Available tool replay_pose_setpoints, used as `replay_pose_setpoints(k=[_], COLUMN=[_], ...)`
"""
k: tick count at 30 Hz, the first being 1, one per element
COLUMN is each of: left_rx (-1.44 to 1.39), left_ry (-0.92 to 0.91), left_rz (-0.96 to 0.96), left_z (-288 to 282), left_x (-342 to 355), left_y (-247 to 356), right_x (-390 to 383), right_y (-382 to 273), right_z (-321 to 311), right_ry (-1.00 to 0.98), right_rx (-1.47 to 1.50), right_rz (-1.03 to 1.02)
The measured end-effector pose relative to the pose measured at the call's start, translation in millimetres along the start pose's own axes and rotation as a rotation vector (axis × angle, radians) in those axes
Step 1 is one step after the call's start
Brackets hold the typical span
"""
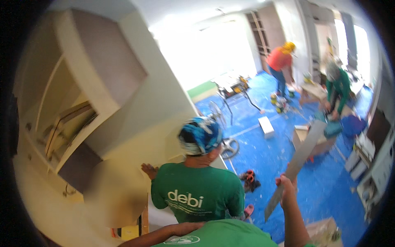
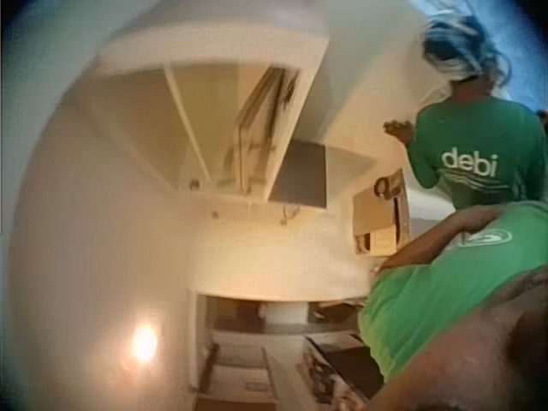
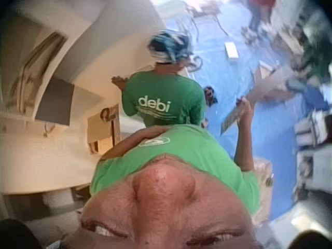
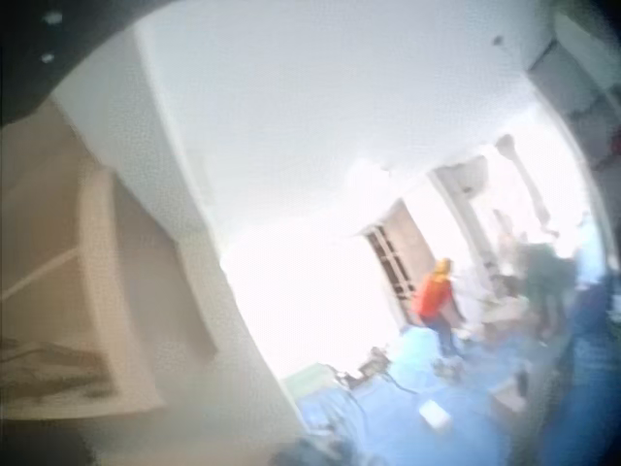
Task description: The person uses a utility knife to trim a small wooden piece on a workbench, then repeatedly lifts and aligns a long dark trim strip against the edge of a wall-mounted cabinet. The person also uses a small black tool to scrape or clean the cabinet edge before continuing to fit the trim.
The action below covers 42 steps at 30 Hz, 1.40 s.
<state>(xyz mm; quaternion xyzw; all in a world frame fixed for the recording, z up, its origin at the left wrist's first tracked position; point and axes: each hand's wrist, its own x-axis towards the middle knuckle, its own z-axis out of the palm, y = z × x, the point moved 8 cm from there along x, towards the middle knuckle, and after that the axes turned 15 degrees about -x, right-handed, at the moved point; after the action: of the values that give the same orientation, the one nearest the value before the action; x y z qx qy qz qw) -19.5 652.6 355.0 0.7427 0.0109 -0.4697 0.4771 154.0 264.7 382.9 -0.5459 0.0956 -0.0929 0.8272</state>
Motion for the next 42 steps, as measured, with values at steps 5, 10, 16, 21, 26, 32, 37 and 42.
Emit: replay_pose_setpoints(k=[5, 10, 16, 21, 26, 32, 37, 42], left_rx=[-0.131, -0.41, 0.507, 0.46, 0.319, 0.581, 0.435, 0.469], left_ry=[0.129, -0.183, 0.769, 1.088, 1.078, 1.562, 1.723, 1.801], left_rz=[0.096, 0.645, 1.068, 1.413, 1.761, 1.871, 1.834, 1.73], left_z=[-15.7, -10.2, -81.6, -90.0, -101.9, -128.7, -169.8, -181.9], left_x=[-26.3, -156.6, -275.4, -310.3, -348.6, -418.3, -491.8, -519.7], left_y=[-51.3, 130.6, 280.1, 348.9, 382.6, 429.6, 475.5, 508.2], right_x=[-12.5, -39.6, -75.7, -121.2, -145.4, -176.1, -181.1, -178.2], right_y=[-61.9, -121.7, -213.9, -271.7, -300.8, -342.9, -373.4, -408.5], right_z=[53.4, 128.3, 254.7, 337.8, 380.0, 418.2, 458.4, 491.2], right_ry=[-0.185, -0.415, -0.609, -0.652, -0.561, -0.505, -0.457, -0.378], right_rx=[-0.244, -0.427, -0.415, -0.417, -0.557, -0.455, -0.609, -0.611], right_rz=[-0.129, -0.414, -0.689, -1.007, -1.136, -1.372, -1.381, -1.428])
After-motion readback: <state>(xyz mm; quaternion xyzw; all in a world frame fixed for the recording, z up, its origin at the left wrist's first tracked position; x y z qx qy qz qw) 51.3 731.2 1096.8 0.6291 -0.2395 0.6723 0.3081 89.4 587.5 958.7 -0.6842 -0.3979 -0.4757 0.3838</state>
